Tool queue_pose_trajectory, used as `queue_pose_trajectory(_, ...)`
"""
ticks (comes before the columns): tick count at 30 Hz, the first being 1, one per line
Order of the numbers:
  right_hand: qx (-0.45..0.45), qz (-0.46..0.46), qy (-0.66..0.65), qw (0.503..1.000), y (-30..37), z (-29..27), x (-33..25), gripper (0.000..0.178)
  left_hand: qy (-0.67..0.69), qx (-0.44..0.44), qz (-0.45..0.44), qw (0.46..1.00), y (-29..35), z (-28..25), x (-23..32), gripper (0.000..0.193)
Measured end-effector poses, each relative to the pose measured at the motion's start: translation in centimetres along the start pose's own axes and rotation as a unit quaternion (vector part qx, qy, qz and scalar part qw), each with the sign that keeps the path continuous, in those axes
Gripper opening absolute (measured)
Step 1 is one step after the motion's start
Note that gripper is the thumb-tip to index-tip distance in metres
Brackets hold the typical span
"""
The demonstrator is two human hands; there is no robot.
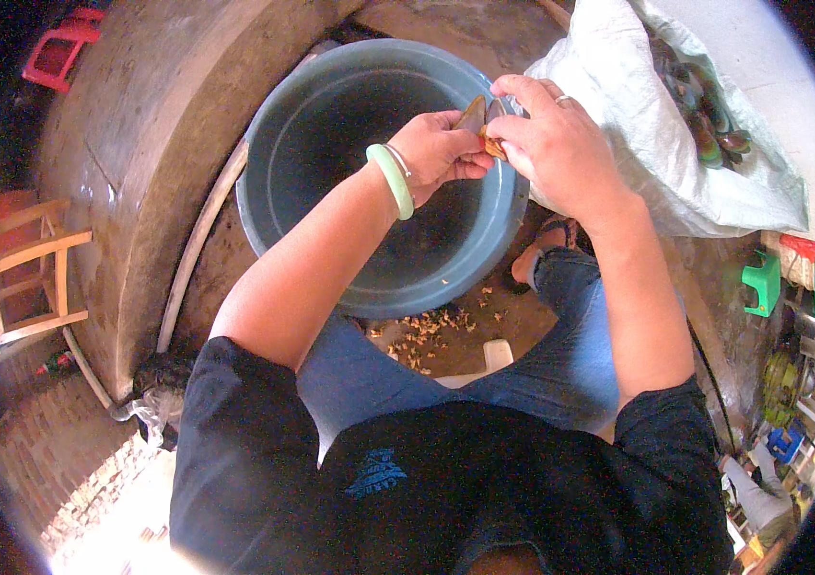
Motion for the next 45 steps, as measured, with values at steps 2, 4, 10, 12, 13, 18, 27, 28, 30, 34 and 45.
queue_pose_trajectory(2, -0.009, -0.003, 0.004, 1.0, 0.1, 0.0, 0.0, 0.008, -0.001, -0.009, -0.005, 1.0, 0.1, -0.1, -0.2, 0.019)
queue_pose_trajectory(4, -0.016, -0.008, 0.007, 1.0, 0.1, 0.0, 0.1, 0.007, -0.004, -0.011, -0.002, 1.0, 0.2, -0.1, -0.2, 0.02)
queue_pose_trajectory(10, 0.012, -0.002, -0.009, 1.0, 0.1, 0.4, 0.1, 0.01, 0.082, -0.045, -0.004, 0.996, 0.9, 0.4, 0.7, 0.025)
queue_pose_trajectory(12, 0.032, 0.007, -0.037, 0.999, 0.2, 0.6, 0.6, 0.011, 0.183, -0.087, -0.022, 0.979, 1.4, 1.5, 1.4, 0.027)
queue_pose_trajectory(13, 0.042, 0.012, -0.051, 0.998, 0.2, 0.7, 0.8, 0.012, 0.185, -0.078, -0.014, 0.98, 1.3, 1.8, 1.2, 0.027)
queue_pose_trajectory(18, 0.127, 0.048, -0.114, 0.984, 0.2, 0.6, 1.4, 0.014, 0.132, -0.074, 0.065, 0.986, 1.4, 2.5, 1.8, 0.037)
queue_pose_trajectory(27, 0.178, 0.086, -0.175, 0.964, 0.7, 0.2, 1.5, 0.012, 0.106, -0.119, 0.069, 0.985, 1.6, 2.1, 2.3, 0.046)
queue_pose_trajectory(28, 0.175, 0.095, -0.186, 0.962, 0.8, 0.3, 1.6, 0.012, 0.105, -0.126, 0.068, 0.984, 1.5, 2.0, 2.3, 0.046)
queue_pose_trajectory(30, 0.167, 0.1, -0.209, 0.958, 0.9, 0.5, 1.8, 0.011, 0.12, -0.134, 0.08, 0.98, 1.6, 2.2, 2.6, 0.046)
queue_pose_trajectory(34, 0.15, 0.108, -0.251, 0.95, 1.4, 0.9, 2.3, 0.011, 0.138, -0.151, 0.064, 0.977, 1.5, 2.2, 2.7, 0.044)
queue_pose_trajectory(45, 0.102, 0.133, -0.335, 0.927, 2.0, 1.0, 2.7, 0.003, 0.14, -0.192, 0.053, 0.97, 1.0, 1.5, 1.7, 0.036)
Point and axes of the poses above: each hand's wrist, its own y-axis away from the middle knuckle, its own z-axis out of the palm, x = y × z, the point moved 6 cm from there along -y, towards the middle knuckle, and after that the axes turned 11 degrees about -y, right-handed, at the moved point
